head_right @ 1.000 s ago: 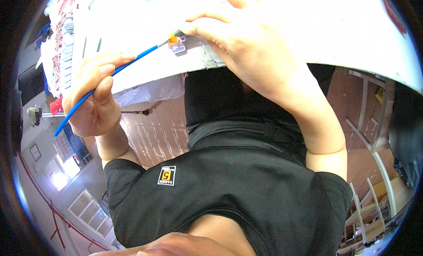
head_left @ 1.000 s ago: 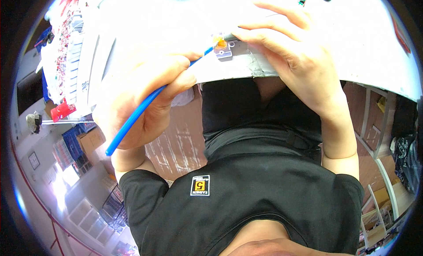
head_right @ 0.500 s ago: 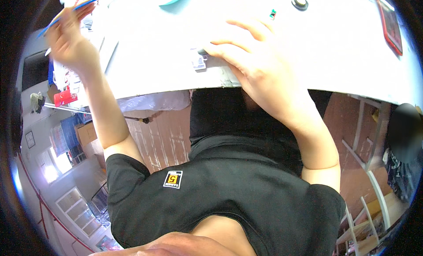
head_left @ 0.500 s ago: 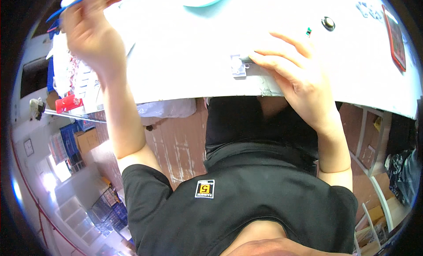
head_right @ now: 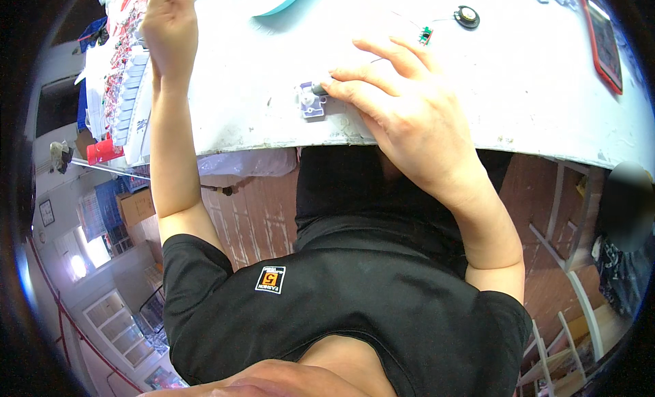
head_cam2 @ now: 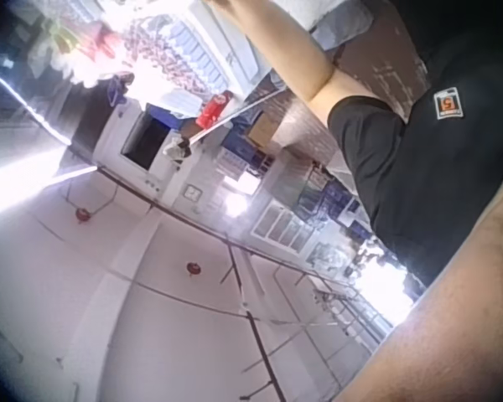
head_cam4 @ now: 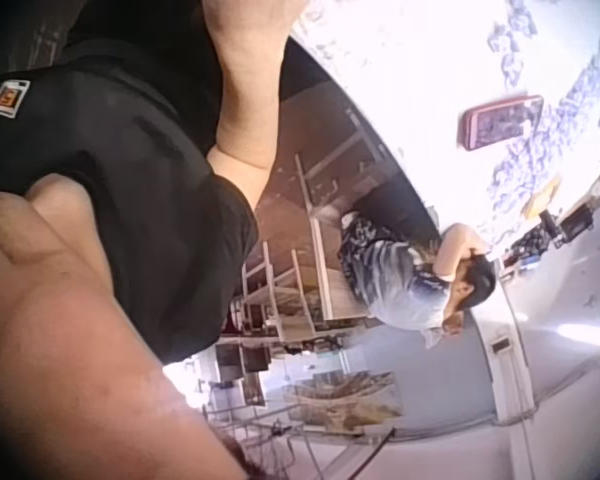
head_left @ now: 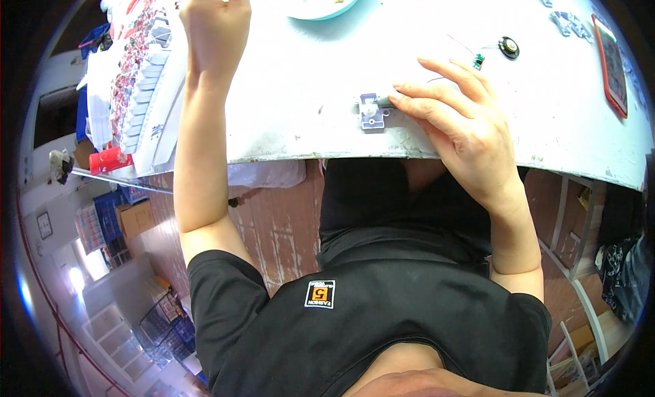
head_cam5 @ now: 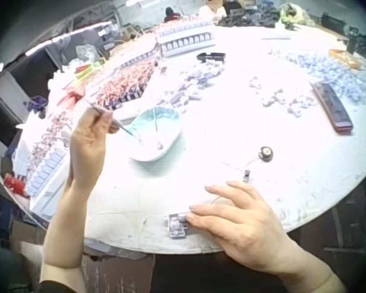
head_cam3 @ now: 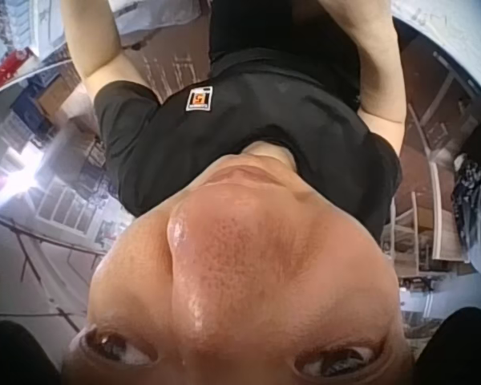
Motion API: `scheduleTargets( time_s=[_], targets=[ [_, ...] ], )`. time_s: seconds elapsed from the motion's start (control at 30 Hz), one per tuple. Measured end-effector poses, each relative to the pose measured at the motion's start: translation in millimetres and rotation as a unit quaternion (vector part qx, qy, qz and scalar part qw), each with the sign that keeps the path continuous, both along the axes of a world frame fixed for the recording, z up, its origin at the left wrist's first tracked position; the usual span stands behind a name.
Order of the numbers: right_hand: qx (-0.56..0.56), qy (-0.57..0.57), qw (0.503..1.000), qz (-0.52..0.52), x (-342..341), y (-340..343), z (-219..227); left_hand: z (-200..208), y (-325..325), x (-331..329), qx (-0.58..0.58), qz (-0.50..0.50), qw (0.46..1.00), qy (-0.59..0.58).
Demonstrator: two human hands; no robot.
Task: Assemble small electronic toy components by gluing motors and connecting wires inside plastic housings.
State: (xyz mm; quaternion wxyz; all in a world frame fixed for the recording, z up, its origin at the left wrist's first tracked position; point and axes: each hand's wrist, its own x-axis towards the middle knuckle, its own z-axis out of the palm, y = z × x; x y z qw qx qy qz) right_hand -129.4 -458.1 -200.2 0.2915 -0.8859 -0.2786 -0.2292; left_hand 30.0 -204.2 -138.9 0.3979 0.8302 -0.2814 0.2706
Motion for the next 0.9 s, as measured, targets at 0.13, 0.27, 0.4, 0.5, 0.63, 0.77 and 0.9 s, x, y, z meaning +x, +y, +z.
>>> scheduleTargets(
  time_s=[0.13,0.27,0.4,0.5,0.63,0.77,0.9],
  targets=[
    [0.003,0.018,1.000,-0.002,-2,-2,1,5,-5,-12,0.000,0.026,1.000,0.003],
    [0.017,0.012,1.000,-0.001,-1,0,1,34,30,-23,0.004,-0.030,0.982,-0.189],
    [0.039,0.006,0.999,0.007,0,2,-2,50,20,-85,-0.006,-0.191,0.972,-0.136],
    [0.024,0.004,1.000,0.006,1,0,2,34,-3,-125,0.053,-0.189,0.976,-0.096],
    [0.000,0.013,1.000,0.000,-1,-3,-1,7,-8,-139,0.073,-0.148,0.984,-0.066],
    [0.007,0.026,1.000,0.000,-3,0,-1,9,-12,-157,0.134,-0.125,0.983,-0.026],
    [0.010,0.030,0.999,-0.005,-4,-1,-4,14,-19,-169,0.223,-0.141,0.964,-0.017]
  ],
)
